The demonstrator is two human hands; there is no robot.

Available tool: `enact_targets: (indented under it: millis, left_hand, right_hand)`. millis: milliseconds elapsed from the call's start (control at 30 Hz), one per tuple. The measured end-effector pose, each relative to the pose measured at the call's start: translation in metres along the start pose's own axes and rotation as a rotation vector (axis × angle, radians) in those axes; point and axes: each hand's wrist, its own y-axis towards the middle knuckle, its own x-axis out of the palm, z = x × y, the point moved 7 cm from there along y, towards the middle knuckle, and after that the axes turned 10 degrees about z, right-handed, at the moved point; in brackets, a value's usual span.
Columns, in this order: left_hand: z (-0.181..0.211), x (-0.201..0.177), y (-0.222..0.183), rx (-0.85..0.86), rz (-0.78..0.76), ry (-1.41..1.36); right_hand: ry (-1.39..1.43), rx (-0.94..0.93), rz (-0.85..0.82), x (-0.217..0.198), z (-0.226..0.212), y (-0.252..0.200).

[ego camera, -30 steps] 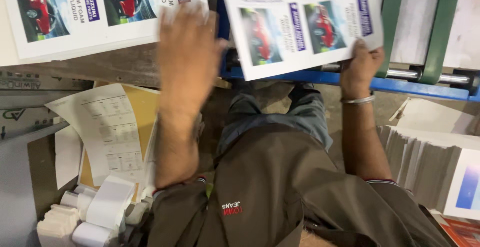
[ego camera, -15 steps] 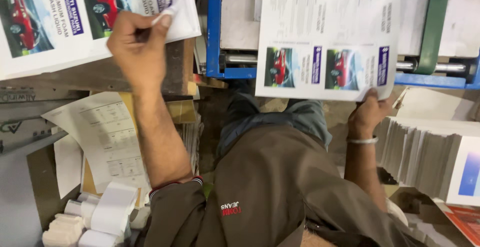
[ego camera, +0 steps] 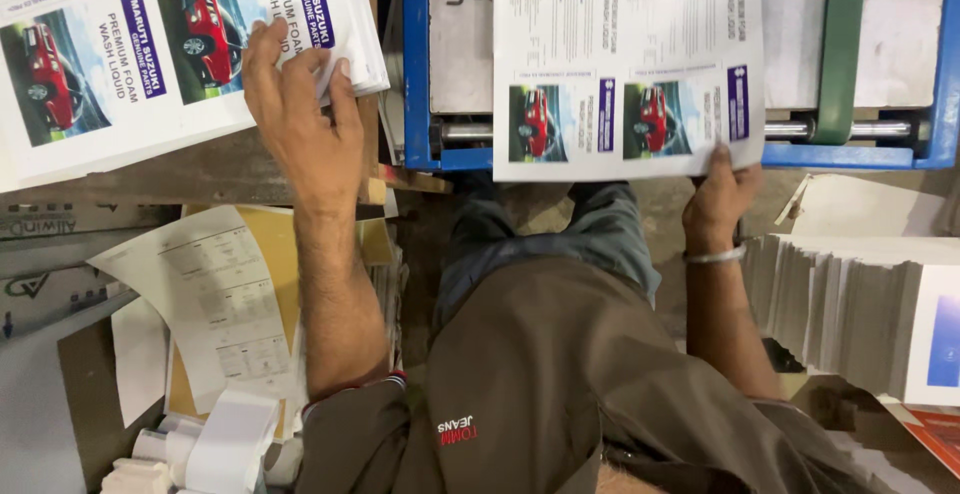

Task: The person repeatedly picks up printed sheets from a stack, places them into a blue roller machine, and removes them to a separate pile. The sheets feature car images and text. The person handles the sheets one at a time throughout the clip.

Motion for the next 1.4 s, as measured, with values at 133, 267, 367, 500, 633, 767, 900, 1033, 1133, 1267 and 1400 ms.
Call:
enact_targets:
  millis: [133,267,367,500,633,767,900,1033,1133,1267,1400]
  left_hand:
    - [-0.018,-0.013,0.016,0.004,-0.158,0.049]
    - [-0.053,-0.036,0.027,-0.243,-0.126,-0.121]
    - [-0.036,-0.034,0.021,-0.188,0.008,-0.125]
    - [0.057,0.006,-0.012,0.096,-0.101,-0.141]
    - [0.146,0.059,-0.036,0.255,-0.492,-0.030]
    - [0.157,0.044,-0.037,0.279,-0.631,-0.121]
    - [0.105,0.016,-0.012,0.255,-0.606,0.053]
    - [0.033,0.003,0.018,0.157,-0.493,0.267]
    - [0.010,-0.005,0.022,0.168,-0.371,0.126]
    - [-0.034,-0.006,0.022,-0.132,-0.250,-0.111]
    - [-0.061,-0.005,0.015,-0.352,0.000,-0.462]
  right_hand:
    - [0.078,0.231,-0.045,0.023,0.017,0.016]
    - [-0.113,0.394,-0.183,0.050,0.009,-0.020]
    - [-0.092,0.469,-0.379,0.099,-0.015,-0.056]
    - [-0.025,0.333,-0.780,0.185,-0.068,-0.103]
    - [0.247,0.515,-0.845,0.235,-0.086,-0.136]
    - [0.213,0.465,-0.523,0.220,-0.060,-0.103]
    - [0.168,0.327,-0.308,0.156,-0.034,-0.033]
    - [0.142,0.085,-0.201,0.093,-0.030,0.028]
    - [0.054,-0.065,-0.117,0.059,-0.040,0.054]
    - [-0.022,-0.092,-0.031,0.020,-0.045,0.048]
    - [-0.044,-0.006,0.099,-0.021,-0.041,0.012]
